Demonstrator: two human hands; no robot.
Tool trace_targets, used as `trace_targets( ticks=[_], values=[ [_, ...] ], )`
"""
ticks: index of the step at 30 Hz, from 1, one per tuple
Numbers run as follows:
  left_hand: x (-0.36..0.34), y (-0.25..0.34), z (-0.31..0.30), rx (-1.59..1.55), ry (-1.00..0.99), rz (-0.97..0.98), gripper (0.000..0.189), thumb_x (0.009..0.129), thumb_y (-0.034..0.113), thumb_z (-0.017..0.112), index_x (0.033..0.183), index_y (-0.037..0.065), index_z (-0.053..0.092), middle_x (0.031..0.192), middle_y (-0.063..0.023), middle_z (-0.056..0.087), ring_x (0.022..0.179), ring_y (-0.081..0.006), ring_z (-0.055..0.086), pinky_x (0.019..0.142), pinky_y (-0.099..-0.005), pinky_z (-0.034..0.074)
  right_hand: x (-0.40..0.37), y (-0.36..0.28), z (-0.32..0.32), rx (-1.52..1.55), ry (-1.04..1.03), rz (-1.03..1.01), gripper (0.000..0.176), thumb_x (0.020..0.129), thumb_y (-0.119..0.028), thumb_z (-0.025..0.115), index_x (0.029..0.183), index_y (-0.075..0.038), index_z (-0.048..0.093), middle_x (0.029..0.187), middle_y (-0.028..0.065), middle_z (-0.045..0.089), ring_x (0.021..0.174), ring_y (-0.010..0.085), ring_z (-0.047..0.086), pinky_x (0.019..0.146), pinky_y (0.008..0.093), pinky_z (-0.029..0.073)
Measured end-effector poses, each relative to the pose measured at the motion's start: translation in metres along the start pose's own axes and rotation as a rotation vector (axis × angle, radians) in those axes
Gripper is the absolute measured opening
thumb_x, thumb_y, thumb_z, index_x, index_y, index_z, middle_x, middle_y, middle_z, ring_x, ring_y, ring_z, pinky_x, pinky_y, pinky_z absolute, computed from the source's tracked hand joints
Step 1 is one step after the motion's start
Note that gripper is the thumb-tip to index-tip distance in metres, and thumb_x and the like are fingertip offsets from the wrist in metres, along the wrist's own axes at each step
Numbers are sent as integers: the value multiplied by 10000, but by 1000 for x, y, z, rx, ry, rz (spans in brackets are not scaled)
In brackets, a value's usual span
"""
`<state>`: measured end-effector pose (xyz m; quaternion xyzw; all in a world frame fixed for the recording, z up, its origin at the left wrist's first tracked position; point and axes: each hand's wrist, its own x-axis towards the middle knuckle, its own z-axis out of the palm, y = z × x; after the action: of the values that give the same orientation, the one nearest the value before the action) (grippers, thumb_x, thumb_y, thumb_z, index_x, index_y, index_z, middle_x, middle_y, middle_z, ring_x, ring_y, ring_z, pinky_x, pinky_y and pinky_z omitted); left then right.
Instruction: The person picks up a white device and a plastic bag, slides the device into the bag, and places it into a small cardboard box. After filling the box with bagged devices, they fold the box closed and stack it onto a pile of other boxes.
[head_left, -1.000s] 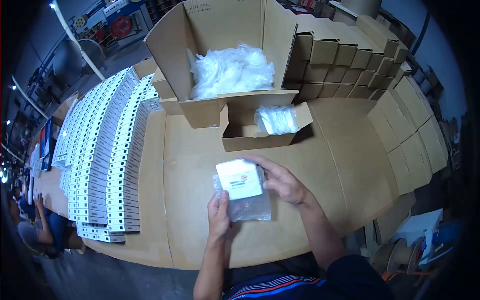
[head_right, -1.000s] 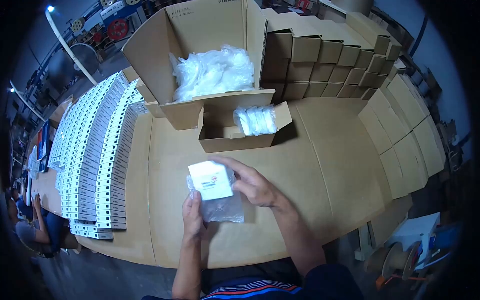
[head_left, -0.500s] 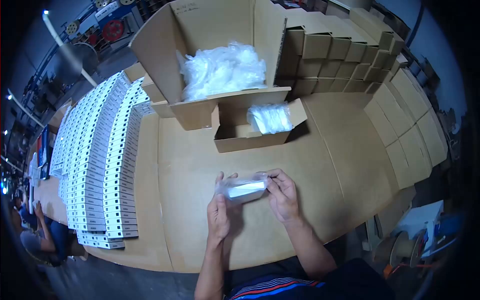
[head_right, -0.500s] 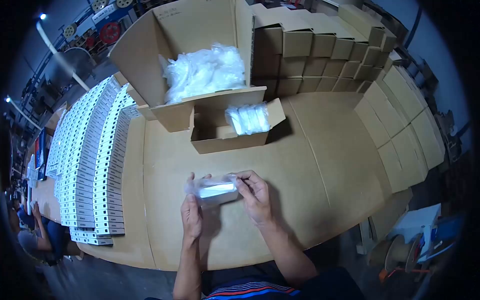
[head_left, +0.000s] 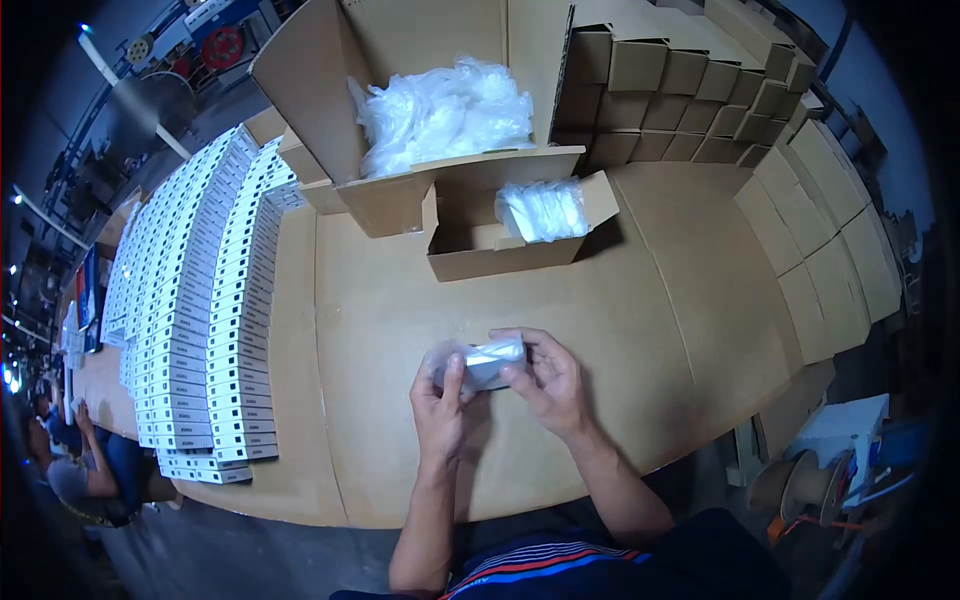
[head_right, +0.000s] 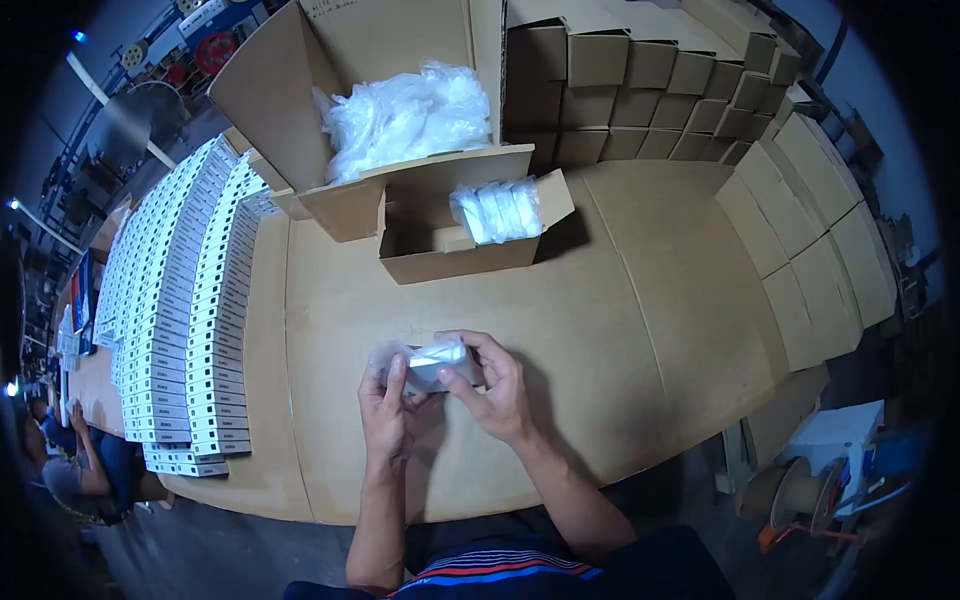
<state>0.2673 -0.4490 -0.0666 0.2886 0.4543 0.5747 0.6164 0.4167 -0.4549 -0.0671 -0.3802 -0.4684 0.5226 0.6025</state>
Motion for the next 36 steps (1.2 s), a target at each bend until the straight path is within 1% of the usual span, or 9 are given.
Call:
trace_targets(
  ticks=[5, 9, 12, 17, 22, 26, 30, 31, 36],
  values=[
    [-3, 0, -7, 24, -9, -13, 300, 1075, 301, 597, 1152, 20, 664, 1001, -39, 681, 867, -125, 675, 764, -305, 609, 0, -7, -3, -107, -13, 157, 249, 1053, -92, 597, 1236, 54, 681, 1187, 138, 723, 1095, 168, 666, 1008, 310, 522],
    [-4, 8, -3, -11, 69, 9, 289, 1086, 298, 573, 1130, 24, 654, 1018, -65, 690, 888, -149, 693, 733, -329, 614, 3, -16, -2, -2, 222, 32, 181, 1023, -92, 637, 1107, 29, 742, 1285, 180, 683, 1141, 206, 666, 1034, 330, 494],
    [-2, 9, 1, -46, 91, 27, 294, 1090, 297, 567, 1115, 20, 659, 988, -51, 678, 844, -121, 667, 712, -303, 599, 7, -17, -10, -249, -79, -255, 164, 936, -63, 734, 1090, -35, 782, 1316, 165, 683, 1119, 216, 675, 994, 335, 515],
    [-2, 4, -5, 6, 28, 55, 291, 1099, 282, 546, 1055, 13, 647, 945, -41, 663, 825, -112, 661, 739, -304, 607, 13, -23, -8, -466, -203, -146, 320, 815, 47, 801, 1128, -10, 764, 1098, 123, 774, 1037, 226, 730, 933, 325, 564],
    [-1, 14, -6, -78, 29, 33, 275, 1107, 224, 518, 1299, 27, 513, 991, -85, 666, 847, -128, 664, 754, -270, 572, 12, -41, -7, -489, -258, 33, 302, 840, 38, 793, 1139, 6, 755, 1130, 135, 770, 1044, 214, 733, 950, 329, 564],
    [-7, 30, -11, 99, -173, 112, 558, 1084, 178, 542, 1571, 113, 279, 1078, -127, 656, 967, -172, 677, 843, -330, 607, 13, -31, -14, -442, -245, 137, 280, 867, 24, 783, 1144, 10, 742, 1136, 132, 768, 1079, 208, 720, 947, 346, 571],
    [-4, 39, -21, 542, -418, 402, 543, 916, 1, 742, 1422, 17, 547, 1144, -100, 648, 1010, -177, 660, 836, -298, 567, 14, -31, -12, -426, -242, -29, 293, 835, 23, 793, 1120, -19, 741, 1142, 114, 753, 1078, 233, 705, 911, 361, 578],
    [-2, 40, -24, 565, -392, 344, 317, 876, -14, 779, 1186, 9, 717, 1078, -83, 652, 979, -161, 648, 816, -298, 541, 16, -40, -10, -508, -251, -128, 303, 819, 18, 802, 1112, -28, 742, 1139, 110, 748, 1057, 240, 704, 890, 362, 579],
    [6, 34, -32, 532, -387, 268, 247, 887, 31, 788, 1127, 8, 733, 998, -62, 642, 877, -144, 634, 752, -268, 501, 29, -66, -18, -948, -412, -522, 303, 798, -62, 813, 1088, -59, 727, 1084, 83, 710, 926, 263, 676, 776, 378, 566]
  ],
)
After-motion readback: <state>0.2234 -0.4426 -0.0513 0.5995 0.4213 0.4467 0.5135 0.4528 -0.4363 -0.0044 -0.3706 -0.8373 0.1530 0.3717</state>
